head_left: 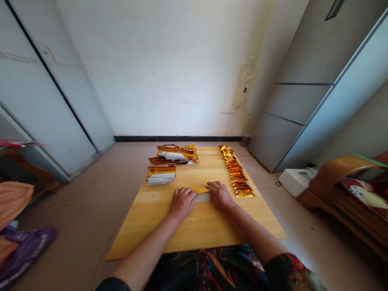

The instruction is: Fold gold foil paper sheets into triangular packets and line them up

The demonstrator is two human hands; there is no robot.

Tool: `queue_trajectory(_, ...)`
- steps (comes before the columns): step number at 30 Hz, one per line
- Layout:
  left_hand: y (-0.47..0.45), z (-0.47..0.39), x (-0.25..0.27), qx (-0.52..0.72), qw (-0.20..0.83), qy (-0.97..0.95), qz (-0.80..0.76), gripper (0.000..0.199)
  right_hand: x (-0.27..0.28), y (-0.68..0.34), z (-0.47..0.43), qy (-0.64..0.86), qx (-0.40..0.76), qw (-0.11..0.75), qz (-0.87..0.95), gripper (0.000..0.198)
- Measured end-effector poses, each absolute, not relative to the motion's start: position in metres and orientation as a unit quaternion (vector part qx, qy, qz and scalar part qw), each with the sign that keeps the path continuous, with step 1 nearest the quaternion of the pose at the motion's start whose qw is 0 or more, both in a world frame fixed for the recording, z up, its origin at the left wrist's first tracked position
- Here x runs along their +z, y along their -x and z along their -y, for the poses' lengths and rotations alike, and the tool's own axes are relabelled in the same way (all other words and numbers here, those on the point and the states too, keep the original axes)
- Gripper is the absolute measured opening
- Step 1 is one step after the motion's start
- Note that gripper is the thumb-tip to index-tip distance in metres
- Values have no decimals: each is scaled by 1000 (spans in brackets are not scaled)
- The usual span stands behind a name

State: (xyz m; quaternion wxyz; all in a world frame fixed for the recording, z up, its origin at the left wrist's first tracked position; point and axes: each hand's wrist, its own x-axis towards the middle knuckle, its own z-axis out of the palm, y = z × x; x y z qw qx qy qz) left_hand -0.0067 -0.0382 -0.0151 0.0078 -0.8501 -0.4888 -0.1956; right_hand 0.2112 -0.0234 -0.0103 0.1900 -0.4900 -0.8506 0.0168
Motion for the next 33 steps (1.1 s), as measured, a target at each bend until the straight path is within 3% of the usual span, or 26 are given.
queue_trajectory(6, 7, 38, -16, -177, 21, 852, 492, 34, -13, -207, 31, 459, 19, 184, 869, 25)
queue_trajectory(18, 5, 37, -13, -181, 3, 851, 492, 31, -7, -227, 38, 430, 49, 165, 886, 39)
queue_trajectory(28, -5, 28, -9, -156, -44, 868, 470, 22, -12, -219, 31, 447, 31, 177, 876, 21)
queue_trajectory(33, -11, 27, -16, -184, -86, 874, 441, 31, -18, -216, 27, 450, 6, 192, 872, 16)
